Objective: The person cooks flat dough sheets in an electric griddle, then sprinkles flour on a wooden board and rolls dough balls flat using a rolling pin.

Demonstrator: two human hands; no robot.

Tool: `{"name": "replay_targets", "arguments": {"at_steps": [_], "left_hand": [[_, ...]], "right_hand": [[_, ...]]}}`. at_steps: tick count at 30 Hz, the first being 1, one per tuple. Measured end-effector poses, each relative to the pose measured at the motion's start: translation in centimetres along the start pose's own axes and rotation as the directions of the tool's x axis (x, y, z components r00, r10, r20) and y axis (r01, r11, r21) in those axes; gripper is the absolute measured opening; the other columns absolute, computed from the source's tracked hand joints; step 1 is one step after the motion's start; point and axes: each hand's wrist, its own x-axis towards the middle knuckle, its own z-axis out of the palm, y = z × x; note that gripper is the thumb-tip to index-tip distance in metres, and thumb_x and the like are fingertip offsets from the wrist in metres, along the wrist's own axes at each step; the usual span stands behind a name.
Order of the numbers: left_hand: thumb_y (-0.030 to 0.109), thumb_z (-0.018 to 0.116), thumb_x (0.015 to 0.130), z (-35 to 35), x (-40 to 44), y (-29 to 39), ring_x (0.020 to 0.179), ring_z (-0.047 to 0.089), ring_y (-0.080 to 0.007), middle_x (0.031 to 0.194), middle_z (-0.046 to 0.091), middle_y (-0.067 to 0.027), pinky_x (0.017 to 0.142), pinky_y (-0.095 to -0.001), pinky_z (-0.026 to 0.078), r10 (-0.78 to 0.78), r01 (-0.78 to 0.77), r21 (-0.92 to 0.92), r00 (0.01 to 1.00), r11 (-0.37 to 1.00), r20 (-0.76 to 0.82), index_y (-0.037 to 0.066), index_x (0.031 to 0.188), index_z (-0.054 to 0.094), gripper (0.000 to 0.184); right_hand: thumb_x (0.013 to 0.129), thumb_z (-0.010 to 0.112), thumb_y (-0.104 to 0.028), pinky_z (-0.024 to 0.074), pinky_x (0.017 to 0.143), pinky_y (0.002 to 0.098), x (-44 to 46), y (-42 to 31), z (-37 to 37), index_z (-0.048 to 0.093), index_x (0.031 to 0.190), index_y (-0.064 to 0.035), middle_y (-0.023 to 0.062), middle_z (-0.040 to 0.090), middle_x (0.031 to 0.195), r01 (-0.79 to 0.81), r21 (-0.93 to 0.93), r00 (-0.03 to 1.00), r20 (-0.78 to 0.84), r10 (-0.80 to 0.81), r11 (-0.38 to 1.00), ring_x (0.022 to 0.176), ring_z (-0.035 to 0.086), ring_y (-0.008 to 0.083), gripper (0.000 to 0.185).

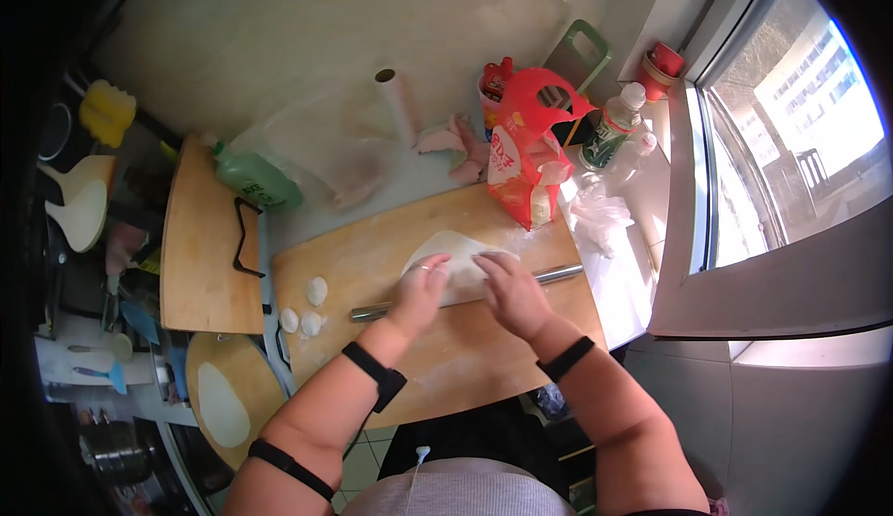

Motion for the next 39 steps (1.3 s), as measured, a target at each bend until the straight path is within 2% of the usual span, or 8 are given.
{"name": "replay_targets", "arguments": {"at_steps": [1, 3, 7, 12, 20, 29, 35, 39], "left_hand": [[0.021, 0.049, 0.094, 0.8, 0.2, -0.3, 0.121, 0.053, -0.0262, 0.127, 0.057, -0.0166, 0.103, -0.0444, 0.041, 0.0, 0.0, 0.001, 1.0, 1.0, 0.006, -0.002, 0.128, 0.049, 0.04], [0.02, 0.049, 0.088, 2.7, 0.0, -1.0, 0.139, 0.032, -0.027, 0.145, 0.039, -0.0163, 0.113, -0.0521, 0.022, 0.261, -0.21, 0.625, 0.965, 0.752, 0.009, -0.003, 0.137, 0.041, 0.055], [0.028, 0.046, 0.085, 4.4, -3.6, -1.4, 0.143, 0.021, -0.0284, 0.152, 0.027, -0.0158, 0.114, -0.0525, 0.015, 0.163, -0.237, 0.688, 0.971, 0.686, 0.172, -0.003, 0.141, 0.038, 0.065], [0.03, 0.047, 0.086, 5.3, -10.9, 0.2, 0.143, 0.024, -0.0295, 0.152, 0.028, -0.0175, 0.115, -0.047, 0.017, 0.126, -0.267, 0.534, 0.95, 0.802, 0.286, -0.003, 0.143, 0.034, 0.067], [0.03, 0.047, 0.086, 1.7, 1.3, -0.8, 0.145, 0.017, -0.0266, 0.156, 0.023, -0.0116, 0.117, -0.0487, 0.01, 0.085, -0.123, 0.601, 0.992, 0.79, 0.091, 0.0, 0.144, 0.033, 0.067], [0.037, 0.05, 0.086, 4.9, -10.2, -0.7, 0.143, 0.024, -0.0303, 0.154, 0.025, -0.0184, 0.115, -0.0453, 0.016, 0.15, -0.281, 0.547, 0.951, 0.789, 0.272, -0.005, 0.144, 0.031, 0.074], [0.033, 0.051, 0.087, 1.8, 1.1, -1.8, 0.142, 0.024, -0.0302, 0.152, 0.029, -0.0155, 0.114, -0.0518, 0.017, 0.128, -0.078, 0.613, 0.991, 0.787, -0.038, 0.002, 0.142, 0.037, 0.064], [0.039, 0.055, 0.085, 4.0, -10.7, -1.4, 0.142, 0.025, -0.0277, 0.153, 0.028, -0.0142, 0.114, -0.0485, 0.018, 0.164, -0.285, 0.55, 0.952, 0.785, 0.26, 0.002, 0.144, 0.034, 0.072]], "right_hand": [[0.085, 0.057, -0.012, 0.0414, 0.101, 0.0435, 0.5, 0.1, 1.2, 0.051, 0.129, -0.0037, 0.0193, 0.053, 0.127, 0.061, -0.021, 0.998, 0.003, -0.061, 0.998, 0.119, 0.05, 0.0372, 0.045], [0.088, 0.054, -0.022, 0.0366, 0.105, 0.0455, 1.0, 0.0, 3.5, 0.046, 0.134, -0.0024, 0.0198, 0.049, 0.133, 0.053, -0.2, 0.996, 0.077, -0.038, 0.978, 0.125, 0.046, 0.0362, 0.051], [0.091, 0.043, -0.046, 0.0252, 0.111, 0.05, -2.4, -0.3, 4.5, 0.034, 0.144, -0.0013, 0.0192, 0.039, 0.146, 0.08, -0.386, 0.976, 0.22, 0.007, 0.919, 0.135, 0.037, 0.0329, 0.07], [0.086, 0.048, -0.055, 0.0232, 0.111, 0.0516, -8.6, -2.5, 2.8, 0.033, 0.145, -0.0016, 0.0174, 0.036, 0.149, 0.088, -0.253, 0.947, 0.321, -0.002, 0.963, 0.138, 0.034, 0.0328, 0.081], [0.09, 0.041, -0.054, 0.0264, 0.11, 0.0532, 2.2, 1.2, 4.9, 0.039, 0.141, 0.001, 0.0181, 0.037, 0.147, 0.066, -0.459, 0.975, 0.218, 0.04, 0.886, 0.139, 0.031, 0.0336, 0.075], [0.086, 0.047, -0.056, 0.0234, 0.111, 0.0521, -8.5, -0.4, 3.3, 0.036, 0.141, 0.004, 0.0202, 0.034, 0.149, 0.229, -0.344, 0.921, 0.38, -0.088, 0.911, 0.14, 0.03, 0.0345, 0.082], [0.089, 0.042, -0.054, 0.0255, 0.109, 0.0532, 4.1, 2.0, 4.2, 0.04, 0.14, 0.001, 0.0177, 0.035, 0.148, 0.126, -0.51, 0.96, 0.278, 0.024, 0.851, 0.138, 0.03, 0.0321, 0.074], [0.088, 0.044, -0.057, 0.0207, 0.112, 0.0525, -8.4, -0.3, 3.0, 0.036, 0.143, -0.0008, 0.0175, 0.03, 0.152, 0.275, -0.308, 0.918, 0.367, -0.153, 0.911, 0.143, 0.024, 0.0319, 0.079]]}}
